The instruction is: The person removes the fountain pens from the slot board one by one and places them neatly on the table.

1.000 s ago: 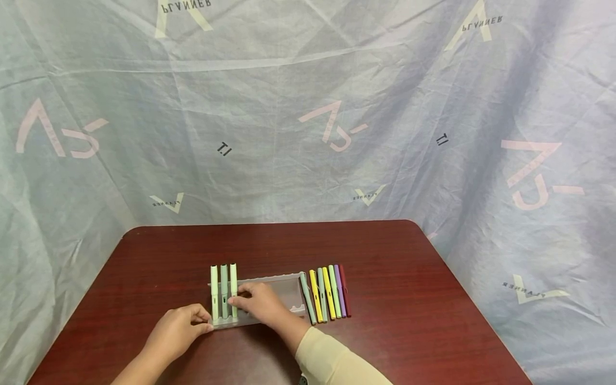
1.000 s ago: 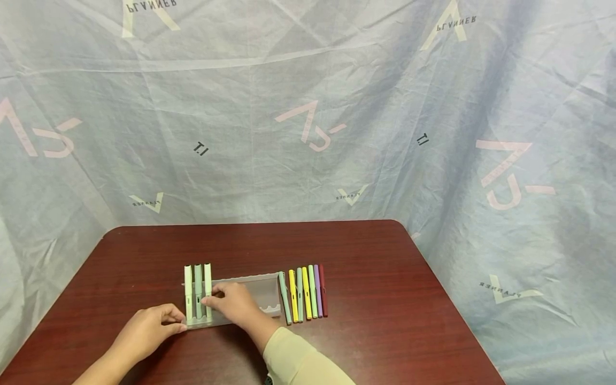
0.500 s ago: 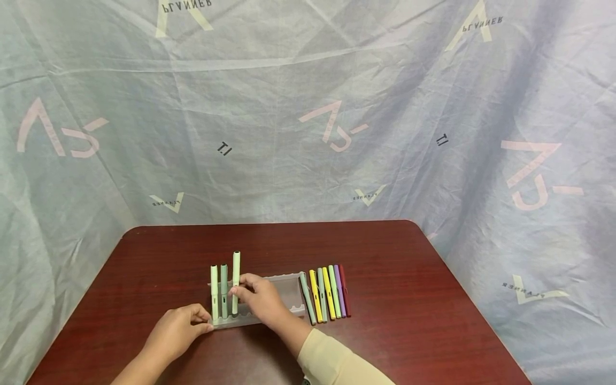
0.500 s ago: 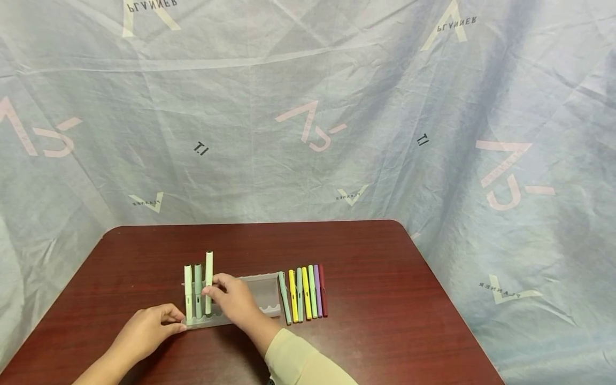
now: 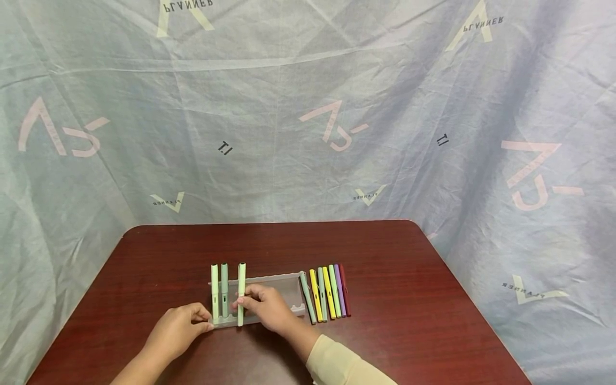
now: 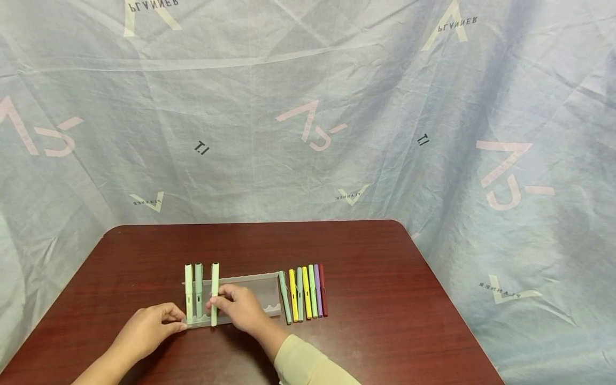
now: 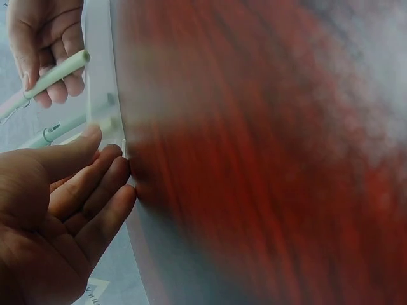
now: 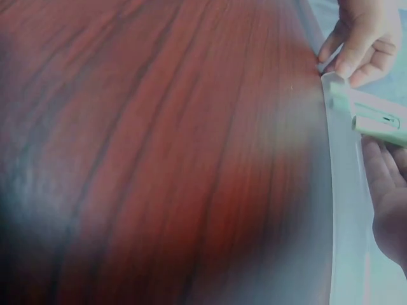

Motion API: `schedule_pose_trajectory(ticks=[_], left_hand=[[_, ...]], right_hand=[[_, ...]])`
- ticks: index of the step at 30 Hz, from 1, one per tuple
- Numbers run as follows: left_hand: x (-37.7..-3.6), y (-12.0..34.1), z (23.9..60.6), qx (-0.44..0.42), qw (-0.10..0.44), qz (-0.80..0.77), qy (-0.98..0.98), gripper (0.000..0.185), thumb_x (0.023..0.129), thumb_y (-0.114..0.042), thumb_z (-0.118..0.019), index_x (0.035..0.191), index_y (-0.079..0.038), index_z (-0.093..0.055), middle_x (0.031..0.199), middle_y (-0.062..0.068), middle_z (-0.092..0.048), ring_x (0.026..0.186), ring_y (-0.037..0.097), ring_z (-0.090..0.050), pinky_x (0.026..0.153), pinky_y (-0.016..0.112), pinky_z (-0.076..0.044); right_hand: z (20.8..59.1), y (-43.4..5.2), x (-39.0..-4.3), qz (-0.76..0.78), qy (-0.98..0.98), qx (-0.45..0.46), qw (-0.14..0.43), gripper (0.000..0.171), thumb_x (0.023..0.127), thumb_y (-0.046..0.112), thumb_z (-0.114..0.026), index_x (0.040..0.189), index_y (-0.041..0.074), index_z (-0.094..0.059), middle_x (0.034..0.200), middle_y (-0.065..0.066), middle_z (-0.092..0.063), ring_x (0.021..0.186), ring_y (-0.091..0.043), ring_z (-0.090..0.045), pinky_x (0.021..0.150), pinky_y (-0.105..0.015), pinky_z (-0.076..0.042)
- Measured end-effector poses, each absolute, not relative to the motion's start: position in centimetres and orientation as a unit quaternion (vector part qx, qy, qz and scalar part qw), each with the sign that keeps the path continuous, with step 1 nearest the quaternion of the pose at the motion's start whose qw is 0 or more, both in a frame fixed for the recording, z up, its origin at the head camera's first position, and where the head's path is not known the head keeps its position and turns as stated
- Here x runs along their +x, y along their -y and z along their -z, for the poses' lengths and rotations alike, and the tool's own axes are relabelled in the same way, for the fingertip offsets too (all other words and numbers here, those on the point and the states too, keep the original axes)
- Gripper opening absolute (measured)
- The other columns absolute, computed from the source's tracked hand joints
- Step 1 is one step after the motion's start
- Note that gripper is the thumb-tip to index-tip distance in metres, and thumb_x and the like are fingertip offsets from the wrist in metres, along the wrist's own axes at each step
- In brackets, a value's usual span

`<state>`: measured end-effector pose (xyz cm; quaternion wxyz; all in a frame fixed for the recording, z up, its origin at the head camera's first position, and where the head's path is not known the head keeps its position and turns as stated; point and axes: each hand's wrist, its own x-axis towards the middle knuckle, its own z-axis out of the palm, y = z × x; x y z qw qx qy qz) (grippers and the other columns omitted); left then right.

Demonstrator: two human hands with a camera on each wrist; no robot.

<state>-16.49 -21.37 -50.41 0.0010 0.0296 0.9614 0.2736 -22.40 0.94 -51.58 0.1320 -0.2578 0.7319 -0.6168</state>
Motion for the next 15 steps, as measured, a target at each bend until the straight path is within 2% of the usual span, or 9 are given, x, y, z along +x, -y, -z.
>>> schedule_pose_trajectory(ticks=[8, 15], left_hand=[[-16.5, 21.3, 50.3, 0.03, 0.003, -0.272, -0.962, 0.014, 0.079, -0.026, -0.081, 0.084, -0.026, -0.068, 0.082, -0.012, -0.071, 0.078, 0.012, -0.067, 0.072, 0.04, -0.054], [-16.4, 21.3, 50.3, 0.031, 0.0, -0.272, -0.962, 0.014, 0.079, -0.025, -0.081, 0.084, -0.026, -0.068, 0.081, -0.013, -0.071, 0.079, 0.012, -0.067, 0.073, 0.041, -0.054]], right_hand=[[51.7, -2.2, -22.7, 0.623, -0.725, -0.252, 0.149, 0.022, 0.099, 0.017, -0.06, 0.106, -0.003, -0.066, 0.097, -0.015, -0.075, 0.091, -0.024, -0.073, 0.078, -0.029, -0.059], [51.8, -3.2, -23.0, 0.626, -0.72, -0.254, 0.156, 0.02, 0.098, 0.016, -0.06, 0.104, -0.002, -0.066, 0.098, -0.017, -0.074, 0.092, -0.026, -0.073, 0.077, -0.028, -0.059]])
